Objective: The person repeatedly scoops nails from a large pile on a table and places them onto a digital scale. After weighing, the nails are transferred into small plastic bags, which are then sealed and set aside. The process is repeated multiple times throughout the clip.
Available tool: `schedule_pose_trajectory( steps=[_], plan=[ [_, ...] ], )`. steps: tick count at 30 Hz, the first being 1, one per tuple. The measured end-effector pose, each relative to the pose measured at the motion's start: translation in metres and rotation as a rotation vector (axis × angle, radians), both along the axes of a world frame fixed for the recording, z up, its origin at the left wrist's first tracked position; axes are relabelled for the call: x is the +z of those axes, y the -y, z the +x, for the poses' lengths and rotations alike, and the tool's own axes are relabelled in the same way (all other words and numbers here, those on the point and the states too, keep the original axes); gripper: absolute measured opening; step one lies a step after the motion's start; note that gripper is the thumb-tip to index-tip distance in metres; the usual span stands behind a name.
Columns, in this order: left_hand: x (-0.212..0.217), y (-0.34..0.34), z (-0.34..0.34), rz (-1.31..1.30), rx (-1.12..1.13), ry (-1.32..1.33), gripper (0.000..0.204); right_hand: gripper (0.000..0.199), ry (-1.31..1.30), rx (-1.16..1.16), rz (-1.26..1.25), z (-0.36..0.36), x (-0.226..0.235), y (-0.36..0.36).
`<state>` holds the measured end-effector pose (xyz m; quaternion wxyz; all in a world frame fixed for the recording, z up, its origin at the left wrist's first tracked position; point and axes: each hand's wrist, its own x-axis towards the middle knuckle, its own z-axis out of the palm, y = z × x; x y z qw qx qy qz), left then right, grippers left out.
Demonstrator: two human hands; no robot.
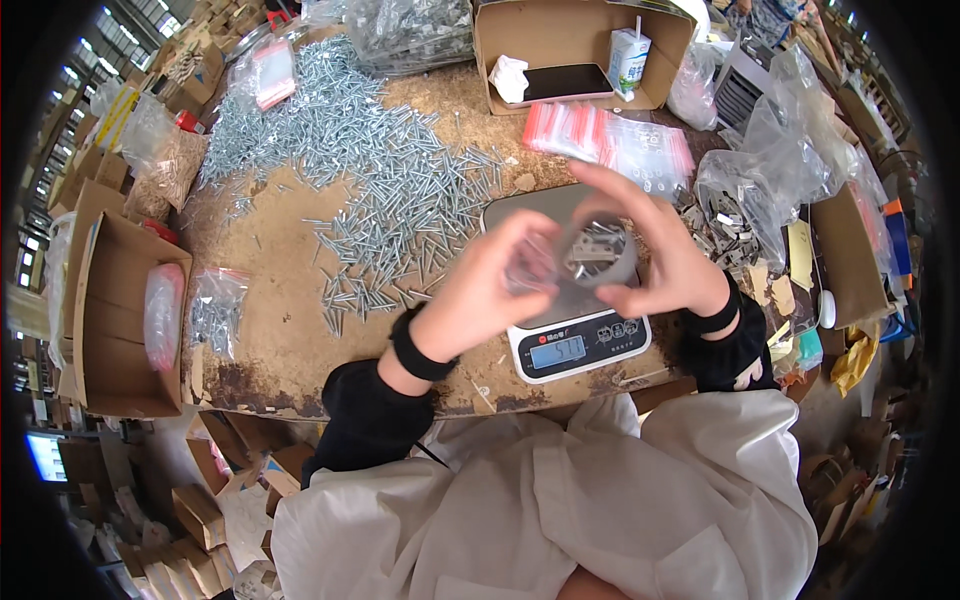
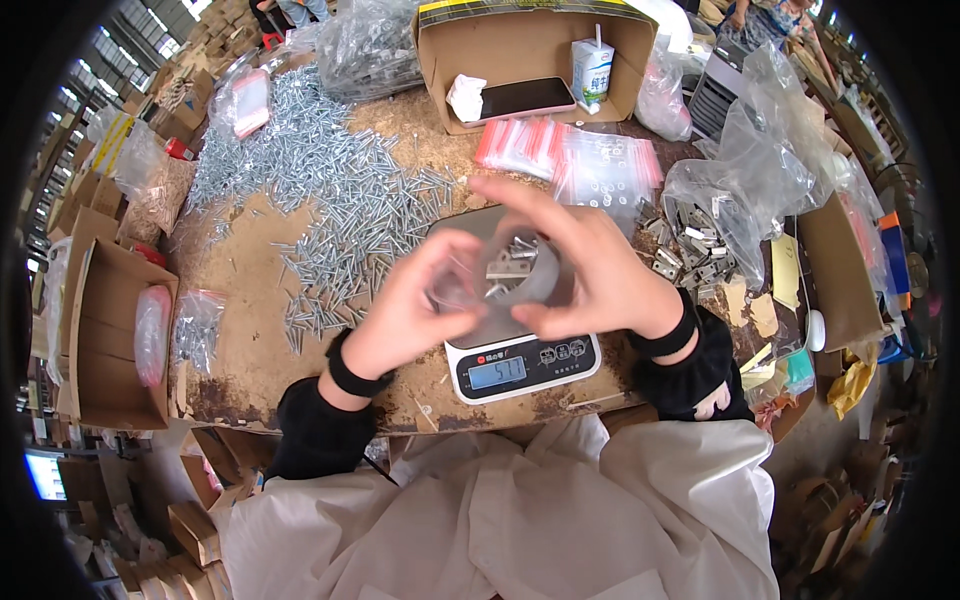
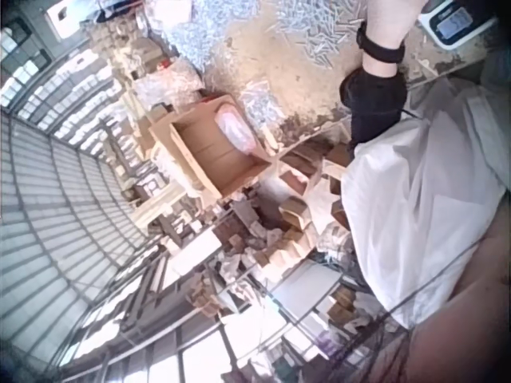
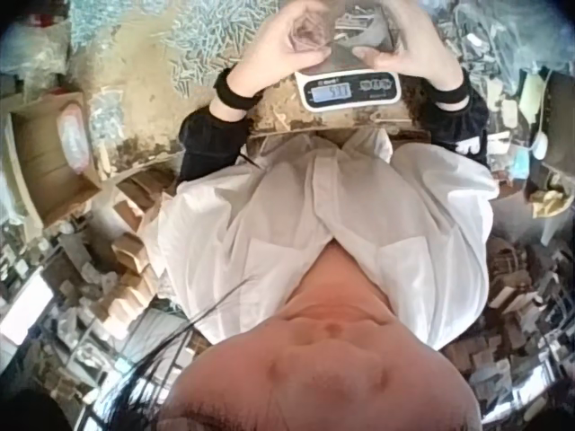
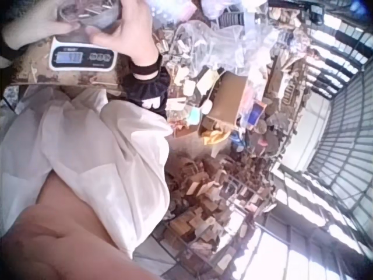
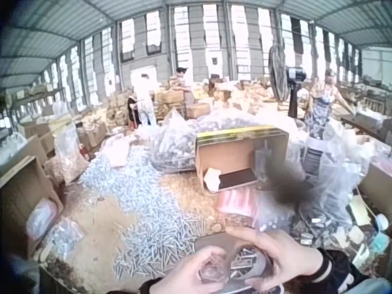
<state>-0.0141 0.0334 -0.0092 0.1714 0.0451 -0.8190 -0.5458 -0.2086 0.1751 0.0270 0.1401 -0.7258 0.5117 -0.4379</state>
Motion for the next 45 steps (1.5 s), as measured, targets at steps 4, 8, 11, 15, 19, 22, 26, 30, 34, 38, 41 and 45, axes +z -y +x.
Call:
schedule_pose_trajectory(
  steps=[4,8,11,15,19,22,26,30,34,38,41,45],
  plan=[
    [-0.009,-0.027,-0.014,0.409,-0.16,-0.057,0.054,0.091,-0.083,0.059,-0.058,0.006,0.009,-0.004],
    [-0.005,-0.023,-0.012,0.523,-0.282,0.159,0.072,0.091,-0.123,0.026,-0.025,0.012,0.006,-0.005],
    [-0.001,-0.024,-0.011,0.501,-0.307,0.116,0.073,0.093,-0.141,-0.042,0.078,0.013,0.007,-0.008],
    [0.0,-0.025,-0.011,0.501,-0.3,0.108,0.066,0.1,0.102,-0.026,0.104,0.014,-0.003,-0.005],
    [-0.002,-0.027,-0.009,0.622,-0.289,0.077,0.048,0.105,0.47,-0.041,0.215,0.021,0.003,-0.007],
    [-0.006,-0.024,-0.008,0.597,-0.293,0.057,0.047,0.076,0.484,-0.032,0.19,0.007,0.001,-0.009],
    [0.003,-0.019,-0.003,0.542,-0.251,0.04,0.042,0.077,0.034,-0.202,0.16,-0.007,-0.005,-0.004],
    [0.012,-0.013,0.002,0.717,-0.265,-0.076,0.06,0.073,-0.193,-0.19,0.04,0.004,-0.009,0.002],
    [0.013,-0.012,0.008,0.828,-0.33,-0.165,0.085,0.055,-0.108,-0.067,-0.228,0.032,0.009,-0.002],
    [0.01,-0.024,0.011,0.886,-0.414,-0.13,0.11,0.018,-0.254,0.016,-0.241,0.043,0.009,-0.011],
    [0.007,-0.022,0.013,0.401,-0.413,-0.144,0.097,0.018,-0.242,-0.034,-0.358,0.042,0.007,-0.013],
    [0.017,-0.023,0.013,-0.097,-0.161,-0.239,0.049,0.014,-0.229,-0.136,-0.507,0.039,0.008,-0.02]
  ],
)
